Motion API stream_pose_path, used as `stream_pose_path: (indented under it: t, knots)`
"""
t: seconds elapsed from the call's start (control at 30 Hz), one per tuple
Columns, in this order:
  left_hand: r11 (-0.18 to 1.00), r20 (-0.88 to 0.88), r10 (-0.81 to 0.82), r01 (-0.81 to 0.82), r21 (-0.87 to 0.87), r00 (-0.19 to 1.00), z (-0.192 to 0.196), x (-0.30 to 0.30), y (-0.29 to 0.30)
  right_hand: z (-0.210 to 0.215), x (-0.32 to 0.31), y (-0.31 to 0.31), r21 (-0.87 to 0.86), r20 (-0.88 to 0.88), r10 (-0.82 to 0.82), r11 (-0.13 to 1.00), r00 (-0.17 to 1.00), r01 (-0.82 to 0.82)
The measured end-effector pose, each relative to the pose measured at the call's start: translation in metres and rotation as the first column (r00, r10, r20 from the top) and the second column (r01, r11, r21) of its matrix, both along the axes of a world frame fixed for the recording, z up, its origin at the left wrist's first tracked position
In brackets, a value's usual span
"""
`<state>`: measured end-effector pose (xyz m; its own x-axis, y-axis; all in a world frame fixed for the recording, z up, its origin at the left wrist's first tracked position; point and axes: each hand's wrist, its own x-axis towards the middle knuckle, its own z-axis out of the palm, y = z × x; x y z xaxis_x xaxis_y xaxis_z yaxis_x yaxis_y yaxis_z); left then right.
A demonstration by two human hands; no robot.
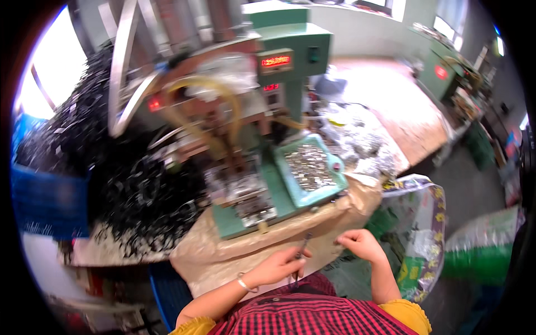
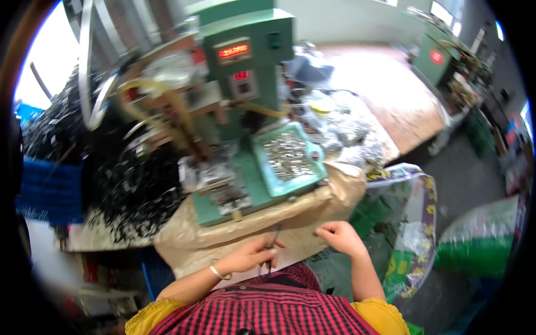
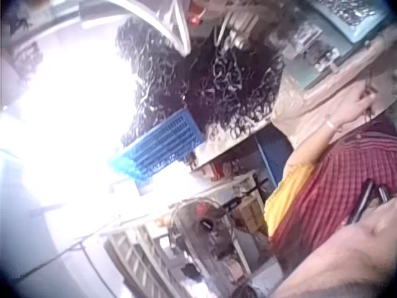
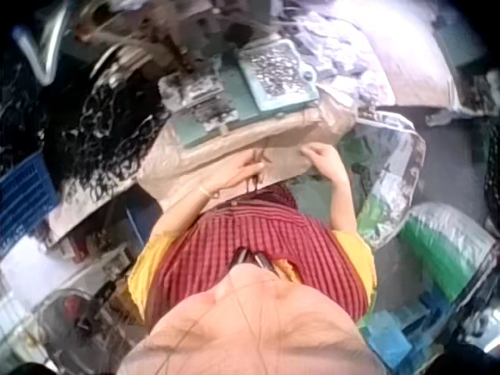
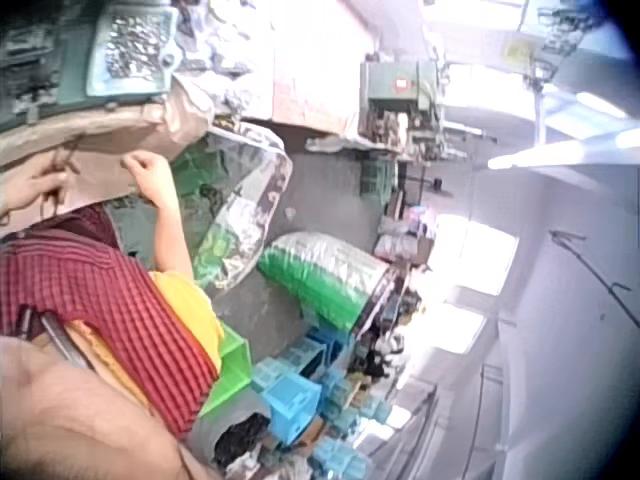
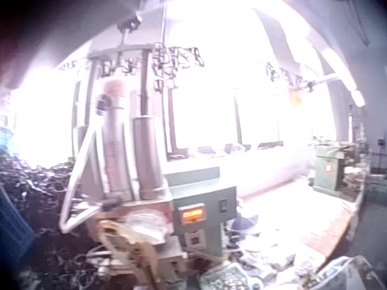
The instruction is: The person assembles eyeglasses by inserting small metal screws into the hinges of black frames using a pneumatic screwdriver. The person repeatedly picks frames from a pile, positions them in a jig, fastens the screws, and places the finished frames onto a white sack.
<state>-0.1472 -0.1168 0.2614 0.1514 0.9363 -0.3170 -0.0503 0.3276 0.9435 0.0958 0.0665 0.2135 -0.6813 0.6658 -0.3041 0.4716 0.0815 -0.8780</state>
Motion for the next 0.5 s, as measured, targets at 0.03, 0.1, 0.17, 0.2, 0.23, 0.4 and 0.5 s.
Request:
stream_pose_path:
  t: [0.03, 0.1, 0.17, 0.2, 0.23, 0.4, 0.5]
  knots:
    - [0.997, 0.15, 0.061, -0.053, -0.059, 0.987, 0.003, -0.02, -0.02, 0.018, -0.028, -0.008, 0.13, -0.07, -0.121, 0.983, 0.99, 0.13]
    - [0.966, 0.373, 0.255, -0.253, -0.055, 0.892, 0.03, -0.038, -0.046, 0.036, -0.076, 0.001, 0.615, -0.27, -0.143, 0.735, 0.952, 0.285]
    - [0.938, 0.514, 0.3, -0.347, -0.005, 0.803, 0.054, -0.043, -0.052, 0.048, -0.108, 0.014, 0.865, -0.206, -0.113, 0.443, 0.972, 0.235]
    - [0.935, 0.561, 0.289, -0.355, 0.008, 0.776, 0.062, -0.045, -0.046, 0.045, -0.12, 0.02, 0.888, -0.19, -0.129, 0.4, 0.973, 0.226]
    - [0.934, 0.605, 0.272, -0.357, 0.021, 0.748, 0.07, -0.048, -0.037, 0.044, -0.13, 0.027, 0.913, -0.157, -0.144, 0.356, 0.977, 0.199]
    - [0.914, 0.703, 0.328, -0.399, -0.069, 0.631, 0.074, -0.062, 0.009, 0.039, -0.169, 0.049, 0.926, -0.166, -0.082, 0.329, 0.983, 0.184]
    - [0.858, 0.669, 0.429, -0.506, -0.091, 0.607, 0.078, -0.063, 0.017, 0.048, -0.179, 0.052, 0.913, -0.224, -0.036, 0.343, 0.974, 0.222]
